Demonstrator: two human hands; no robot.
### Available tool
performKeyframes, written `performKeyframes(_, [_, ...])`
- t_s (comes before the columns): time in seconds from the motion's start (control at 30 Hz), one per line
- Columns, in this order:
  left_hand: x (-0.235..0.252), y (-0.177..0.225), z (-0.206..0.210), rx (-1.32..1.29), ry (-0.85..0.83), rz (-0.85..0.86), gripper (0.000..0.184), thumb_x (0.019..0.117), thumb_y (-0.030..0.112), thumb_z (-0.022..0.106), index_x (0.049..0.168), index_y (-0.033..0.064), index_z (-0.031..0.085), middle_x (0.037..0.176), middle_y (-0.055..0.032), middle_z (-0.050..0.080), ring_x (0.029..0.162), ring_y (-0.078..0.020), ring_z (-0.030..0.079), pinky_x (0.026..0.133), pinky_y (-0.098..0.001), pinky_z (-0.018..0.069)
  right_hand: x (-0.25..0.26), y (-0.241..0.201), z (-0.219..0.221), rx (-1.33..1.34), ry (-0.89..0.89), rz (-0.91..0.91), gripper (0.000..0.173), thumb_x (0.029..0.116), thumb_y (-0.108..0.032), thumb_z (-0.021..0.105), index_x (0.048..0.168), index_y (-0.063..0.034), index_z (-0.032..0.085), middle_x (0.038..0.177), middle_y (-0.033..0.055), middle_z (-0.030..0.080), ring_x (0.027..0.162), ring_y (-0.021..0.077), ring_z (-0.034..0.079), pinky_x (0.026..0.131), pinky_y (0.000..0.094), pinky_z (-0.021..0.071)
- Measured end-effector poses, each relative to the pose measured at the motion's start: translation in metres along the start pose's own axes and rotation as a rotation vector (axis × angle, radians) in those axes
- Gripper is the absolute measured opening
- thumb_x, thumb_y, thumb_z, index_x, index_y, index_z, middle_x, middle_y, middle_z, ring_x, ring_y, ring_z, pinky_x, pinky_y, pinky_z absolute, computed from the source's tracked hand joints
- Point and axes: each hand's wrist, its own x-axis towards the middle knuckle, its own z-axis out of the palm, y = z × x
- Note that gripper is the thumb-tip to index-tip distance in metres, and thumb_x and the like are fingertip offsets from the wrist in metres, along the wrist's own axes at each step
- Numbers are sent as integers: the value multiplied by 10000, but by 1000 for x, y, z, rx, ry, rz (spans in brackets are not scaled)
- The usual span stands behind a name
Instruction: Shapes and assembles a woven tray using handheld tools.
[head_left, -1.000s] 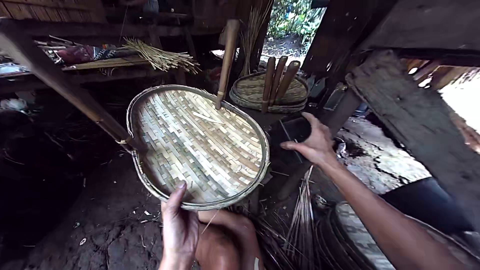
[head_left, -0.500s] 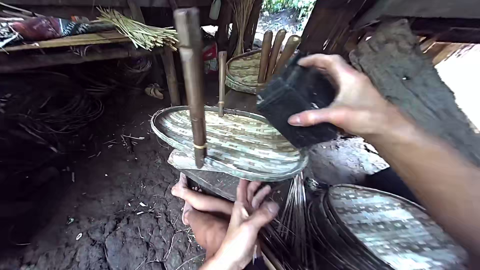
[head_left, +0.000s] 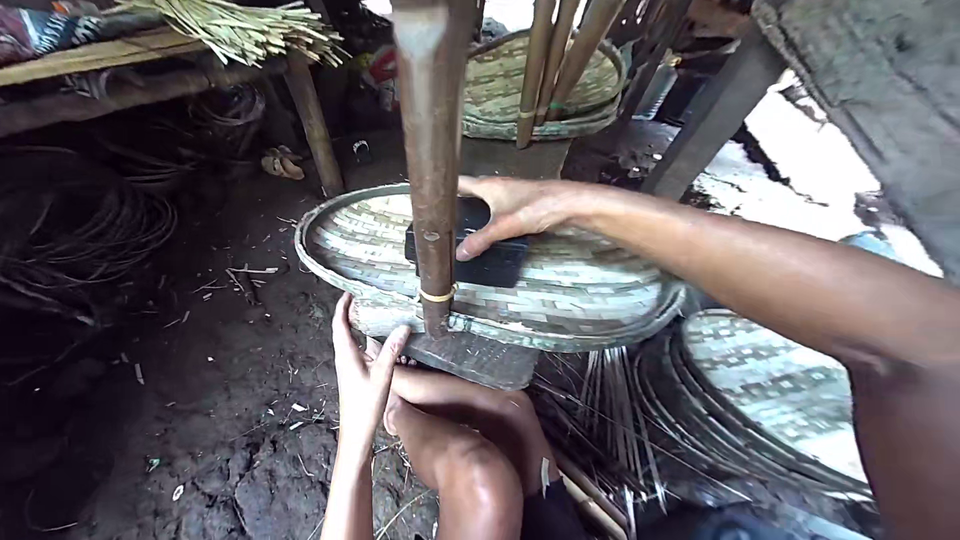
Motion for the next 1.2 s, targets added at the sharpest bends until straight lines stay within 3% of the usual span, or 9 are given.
performKeyframes(0.17, [5, 0, 18, -259, 92, -93, 837, 840, 169, 807, 1496, 16, 311, 1346, -84, 544, 1175, -31, 593, 993, -215, 510, -108, -48, 12, -374, 352, -173, 575, 1003, -485, 532, 1408, -81, 594, 1293, 161, 651, 1218, 338, 611, 1009, 572, 481])
performKeyframes(0.27, [4, 2, 19, -291, 90, -104, 844, 835, 153, 818, 1503, 56, 310, 1356, -61, 537, 1177, -42, 597, 984, -240, 524, -143, -57, 80, -650, 572, -163, 543, 954, -440, 654, 1287, -11, 673, 998, 176, 697, 908, 376, 672, 716, 512, 532])
performKeyframes(0.43, [7, -6, 8, -186, 46, -20, 888, 827, 214, 842, 1529, 99, 311, 1424, -88, 544, 1219, -108, 593, 997, -293, 515, -126, -37, 121, -696, 906, -263, 234, 874, -300, 764, 899, -67, 766, 759, 99, 649, 648, 274, 627, 486, 378, 413])
performKeyframes(0.53, [24, -10, 12, -189, 76, -14, 976, 735, 210, 875, 1492, -25, 306, 1361, -150, 581, 1205, -124, 598, 1037, -311, 493, -132, -33, 115, -561, 866, -309, 194, 857, -260, 773, 915, -75, 789, 779, 97, 670, 659, 264, 639, 499, 402, 414])
performKeyframes(0.73, [37, -23, 14, -222, 111, -88, 1226, 627, 72, 912, 1576, -13, 141, 1501, -215, 451, 1325, -191, 541, 1106, -351, 470, -155, -1, 95, -360, 839, -486, 219, 831, -276, 784, 890, -66, 799, 731, 50, 624, 637, 126, 544, 584, 275, 397])
performKeyframes(0.8, [15, -20, 21, -129, 277, 69, 1159, 742, 213, 887, 1576, -34, 121, 1551, -209, 370, 1411, -190, 441, 1168, -333, 388, -150, 7, 94, -353, 858, -517, 231, 831, -309, 787, 888, -86, 801, 728, 50, 638, 641, 136, 558, 591, 292, 396])
performKeyframes(0.9, [-21, -2, 32, 90, 550, 571, 798, 905, 302, 778, 1486, -41, 351, 1459, -201, 469, 1394, -238, 434, 1162, -411, 355, -151, 9, 90, -307, 767, -521, 263, 846, -323, 781, 970, -91, 803, 770, 54, 666, 663, 167, 605, 576, 342, 433])
performKeyframes(1.0, [-24, 47, 25, 350, 336, 869, 764, 882, 516, 760, 1482, 248, 370, 1540, 0, 418, 1514, -182, 280, 1248, -495, 165, -164, 12, 70, -121, 567, -440, 413, 909, -310, 737, 1229, -48, 729, 869, 56, 709, 726, 147, 635, 665, 351, 528])
performKeyframes(1.2, [-30, 84, 55, 656, 92, 752, 765, 801, 712, 721, 1409, 268, 581, 1583, -288, 356, 1551, -455, 151, 1199, -704, 1, -166, 24, 49, 53, 506, -415, 245, 1007, -282, 616, 1018, -81, 756, 820, -62, 665, 684, -80, 548, 628, 105, 452])
